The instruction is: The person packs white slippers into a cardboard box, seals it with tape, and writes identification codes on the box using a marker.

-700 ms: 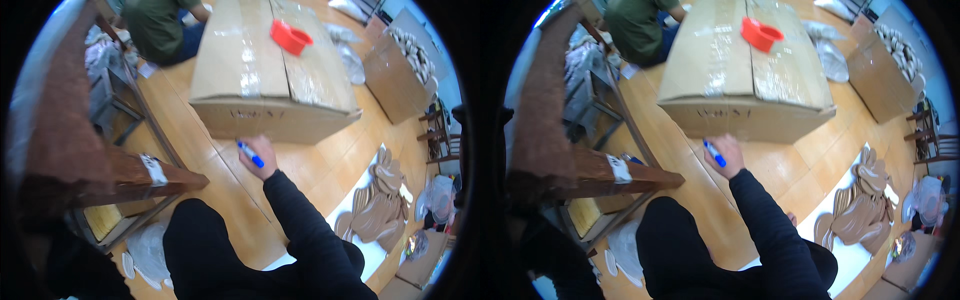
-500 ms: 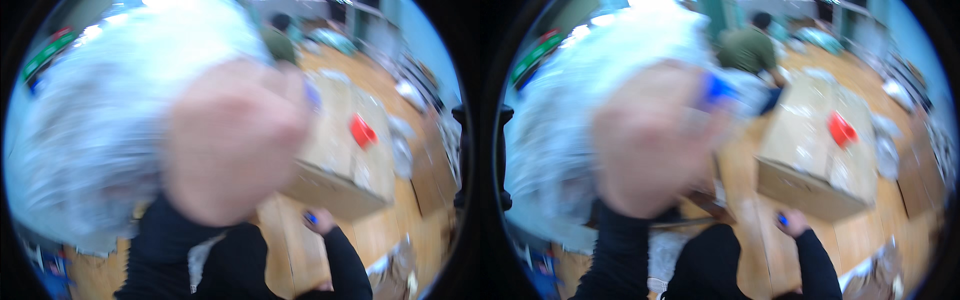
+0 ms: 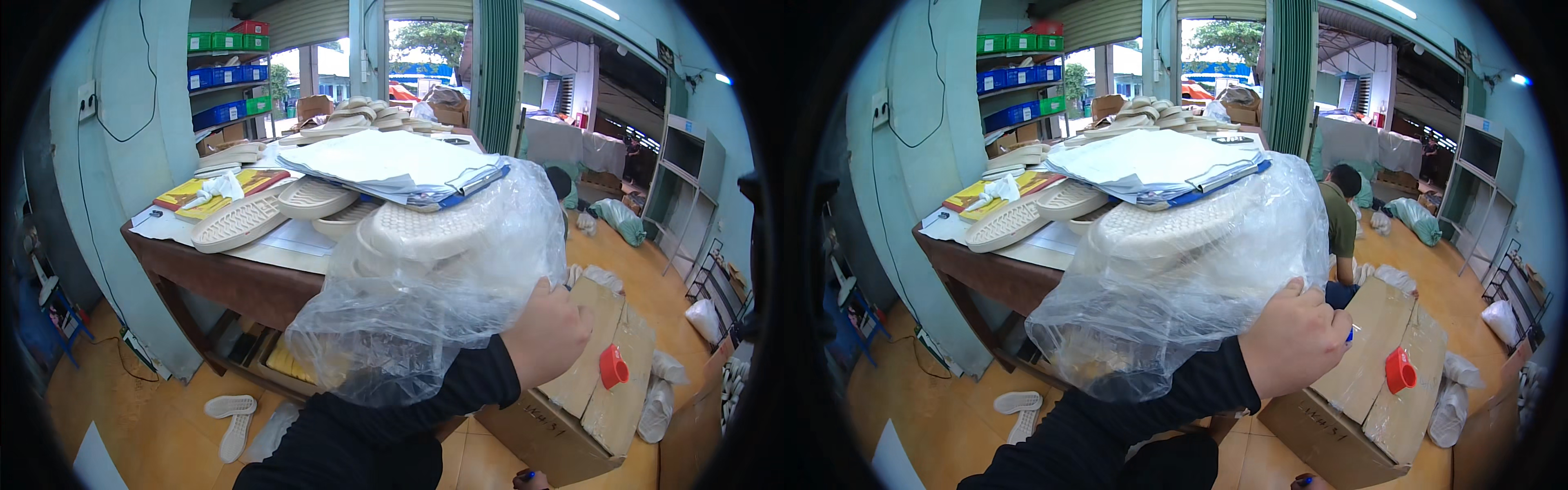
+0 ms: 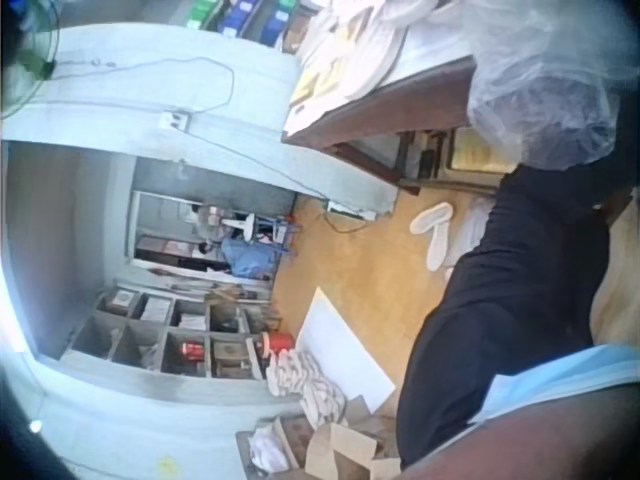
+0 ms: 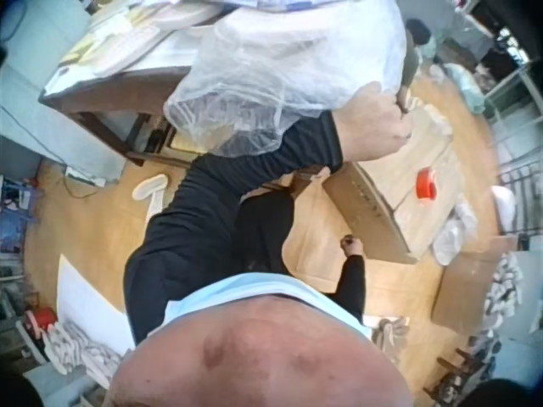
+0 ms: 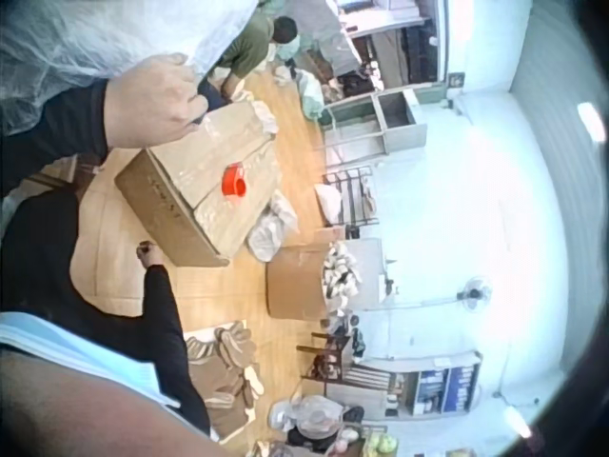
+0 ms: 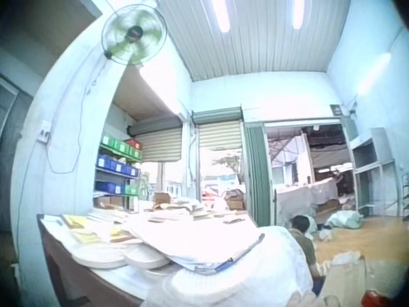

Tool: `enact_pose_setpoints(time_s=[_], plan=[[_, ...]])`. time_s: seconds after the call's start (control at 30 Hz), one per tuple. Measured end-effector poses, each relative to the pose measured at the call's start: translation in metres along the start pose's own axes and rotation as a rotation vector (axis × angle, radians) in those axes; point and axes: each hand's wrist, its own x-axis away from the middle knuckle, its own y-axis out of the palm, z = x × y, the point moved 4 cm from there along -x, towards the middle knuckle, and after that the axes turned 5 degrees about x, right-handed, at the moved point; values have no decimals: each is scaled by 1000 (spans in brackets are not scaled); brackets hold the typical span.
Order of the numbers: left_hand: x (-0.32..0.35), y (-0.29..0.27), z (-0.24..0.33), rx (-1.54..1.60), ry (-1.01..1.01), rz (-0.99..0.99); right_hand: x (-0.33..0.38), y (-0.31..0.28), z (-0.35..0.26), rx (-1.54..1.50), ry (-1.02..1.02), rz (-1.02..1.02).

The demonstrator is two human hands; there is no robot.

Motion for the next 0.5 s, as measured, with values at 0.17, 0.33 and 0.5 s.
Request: enact_pose_setpoints(time_s=[0.17, 0.33, 0.5], plan=[[-10, -34, 2, 360, -50, 122, 9, -74, -128, -528, -287, 287], [14, -162, 21, 485, 126, 450, 56, -238, -306, -517, -754, 856], [50, -253, -96, 439, -578, 777, 61, -339, -473, -626, -1150, 756]])
